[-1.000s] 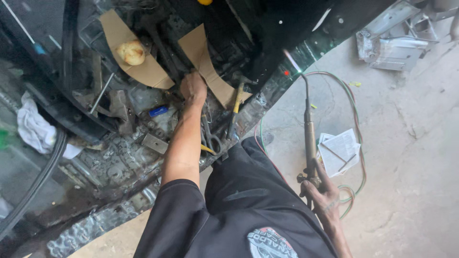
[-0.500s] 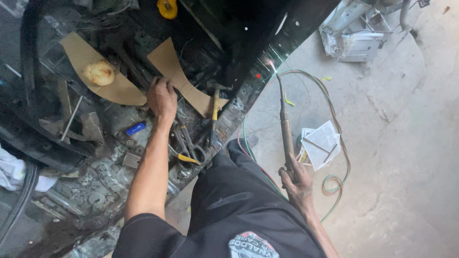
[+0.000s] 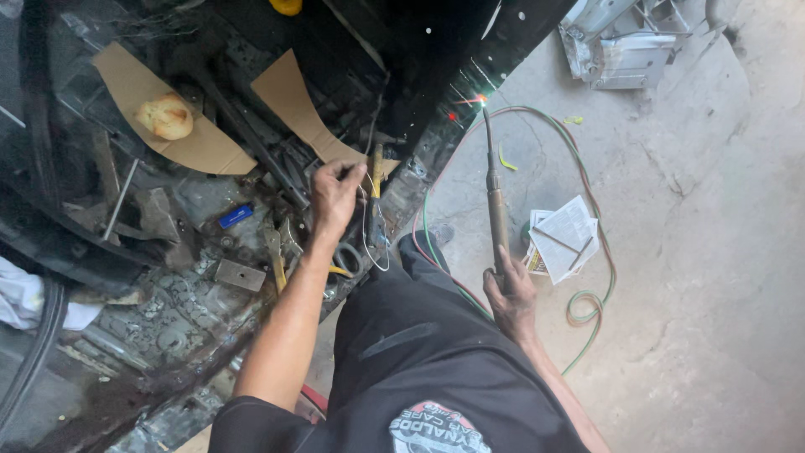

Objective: The person crouches beside a car with its interior panel removed and uses a lit oxy-fuel torch to heat and cut the metal body structure, producing sparks. They hold the torch in one hand while steadying or positioning the work area with the other, and at one point pick up a hammer from the floor before resuming torch work.

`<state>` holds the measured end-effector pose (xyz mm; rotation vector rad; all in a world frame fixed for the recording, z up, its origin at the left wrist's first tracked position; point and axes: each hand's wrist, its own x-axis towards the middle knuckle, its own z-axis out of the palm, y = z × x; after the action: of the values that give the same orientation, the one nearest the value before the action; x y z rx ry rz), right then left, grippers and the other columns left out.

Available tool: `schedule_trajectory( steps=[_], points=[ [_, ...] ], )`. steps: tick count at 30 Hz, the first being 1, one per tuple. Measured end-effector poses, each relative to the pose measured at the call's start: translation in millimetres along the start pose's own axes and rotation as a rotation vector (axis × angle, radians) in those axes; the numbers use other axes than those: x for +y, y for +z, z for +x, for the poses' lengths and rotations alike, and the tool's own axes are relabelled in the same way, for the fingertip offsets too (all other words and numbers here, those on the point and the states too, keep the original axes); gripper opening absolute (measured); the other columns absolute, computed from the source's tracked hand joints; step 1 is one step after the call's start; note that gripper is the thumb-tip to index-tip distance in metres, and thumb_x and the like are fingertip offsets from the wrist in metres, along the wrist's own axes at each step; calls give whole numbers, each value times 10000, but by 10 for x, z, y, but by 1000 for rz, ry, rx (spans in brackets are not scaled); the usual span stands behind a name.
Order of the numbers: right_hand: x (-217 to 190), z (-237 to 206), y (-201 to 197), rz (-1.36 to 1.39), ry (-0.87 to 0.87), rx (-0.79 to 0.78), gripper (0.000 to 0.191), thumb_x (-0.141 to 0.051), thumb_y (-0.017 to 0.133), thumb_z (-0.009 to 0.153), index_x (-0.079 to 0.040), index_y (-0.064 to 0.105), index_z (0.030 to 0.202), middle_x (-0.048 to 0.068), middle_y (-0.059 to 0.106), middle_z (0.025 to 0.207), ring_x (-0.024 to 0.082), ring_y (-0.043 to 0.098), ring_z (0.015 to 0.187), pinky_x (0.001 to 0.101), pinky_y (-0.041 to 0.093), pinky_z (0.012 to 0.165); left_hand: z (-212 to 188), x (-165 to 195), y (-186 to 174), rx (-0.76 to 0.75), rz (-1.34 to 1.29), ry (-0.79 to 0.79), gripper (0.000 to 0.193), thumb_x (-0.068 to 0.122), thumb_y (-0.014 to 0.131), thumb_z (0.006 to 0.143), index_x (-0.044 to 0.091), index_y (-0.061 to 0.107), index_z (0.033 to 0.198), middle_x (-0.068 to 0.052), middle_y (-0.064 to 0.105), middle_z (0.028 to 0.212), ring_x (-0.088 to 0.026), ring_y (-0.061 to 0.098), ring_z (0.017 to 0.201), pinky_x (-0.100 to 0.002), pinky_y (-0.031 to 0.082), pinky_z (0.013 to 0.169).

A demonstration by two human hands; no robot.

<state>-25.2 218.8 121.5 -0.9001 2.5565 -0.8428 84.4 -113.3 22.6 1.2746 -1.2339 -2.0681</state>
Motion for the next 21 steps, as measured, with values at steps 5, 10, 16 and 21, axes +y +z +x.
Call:
schedule_trajectory(
  steps=[5, 10, 16, 21],
  points=[
    [72, 1, 23, -71, -47, 14, 589, -61, 722, 898, -80, 559, 1464, 180, 651, 1115, 250, 676, 863, 374, 552, 746, -164, -542, 178, -55, 77, -140, 206, 161, 702, 954, -28, 743, 1024, -52, 649, 659, -106, 607, 495, -269, 525, 443],
    [106, 49, 39, -130, -93, 12, 599, -58, 724, 905, -87, 547, 1477, 181, 635, 1101, 262, 666, 847, 382, 548, 744, -119, -757, 360, -155, 38, -112, 221, 166, 684, 955, -21, 745, 1055, -24, 660, 712, -86, 631, 561, -259, 565, 499],
    [77, 44, 46, -100, -57, 8, 582, -62, 724, 901, -83, 564, 1460, 179, 638, 1105, 261, 677, 854, 380, 555, 739, 9, -707, 482, -112, 75, -61, 219, 171, 686, 948, -36, 744, 986, -17, 669, 707, -96, 630, 542, -261, 534, 477],
    [83, 83, -4, -143, -72, -11, 579, -68, 722, 905, -68, 558, 1460, 183, 636, 1109, 273, 674, 851, 390, 551, 735, 111, -632, 589, -62, 68, -62, 266, 180, 691, 968, -52, 728, 844, -28, 639, 655, -105, 601, 513, -277, 525, 456]
  ],
)
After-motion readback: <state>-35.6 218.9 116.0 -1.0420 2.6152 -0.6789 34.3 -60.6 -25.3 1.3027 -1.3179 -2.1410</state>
